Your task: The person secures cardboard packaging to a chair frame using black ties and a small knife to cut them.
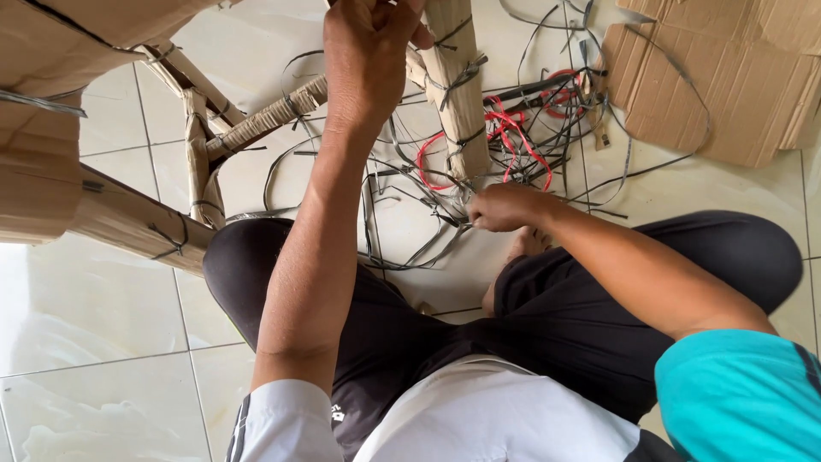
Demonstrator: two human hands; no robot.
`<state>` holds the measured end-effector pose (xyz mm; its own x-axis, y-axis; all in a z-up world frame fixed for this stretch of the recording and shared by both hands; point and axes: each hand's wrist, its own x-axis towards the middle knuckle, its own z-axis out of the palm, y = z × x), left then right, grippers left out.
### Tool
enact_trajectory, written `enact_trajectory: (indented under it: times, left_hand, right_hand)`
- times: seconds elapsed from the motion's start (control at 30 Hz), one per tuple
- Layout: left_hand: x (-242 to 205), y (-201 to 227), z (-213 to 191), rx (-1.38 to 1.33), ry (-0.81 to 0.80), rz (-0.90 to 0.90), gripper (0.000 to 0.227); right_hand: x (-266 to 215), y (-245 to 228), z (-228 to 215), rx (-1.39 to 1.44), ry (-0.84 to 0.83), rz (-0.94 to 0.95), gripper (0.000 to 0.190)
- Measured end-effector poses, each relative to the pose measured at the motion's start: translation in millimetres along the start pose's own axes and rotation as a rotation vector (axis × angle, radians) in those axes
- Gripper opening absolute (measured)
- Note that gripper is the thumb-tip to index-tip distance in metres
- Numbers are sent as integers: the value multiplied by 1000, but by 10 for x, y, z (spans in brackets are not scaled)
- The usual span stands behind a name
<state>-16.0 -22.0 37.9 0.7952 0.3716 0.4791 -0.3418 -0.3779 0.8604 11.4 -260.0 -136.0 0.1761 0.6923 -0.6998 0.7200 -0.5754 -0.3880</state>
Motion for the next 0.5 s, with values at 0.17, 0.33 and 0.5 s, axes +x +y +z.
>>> enact_trajectory:
  times: [0.17, 0.33, 0.5]
  left_hand:
    - [13, -52, -43, -39, -66, -80, 21]
    - [57, 59, -69, -24, -56, -297, 25]
    - [27, 102, -51, -146, -16, -389, 19]
  right_hand:
    - [658, 1087, 1318, -210, 401, 164, 20]
    - [801, 1288, 1809, -350, 681, 281, 12]
    - [722, 1411, 1891, -503, 507, 246, 13]
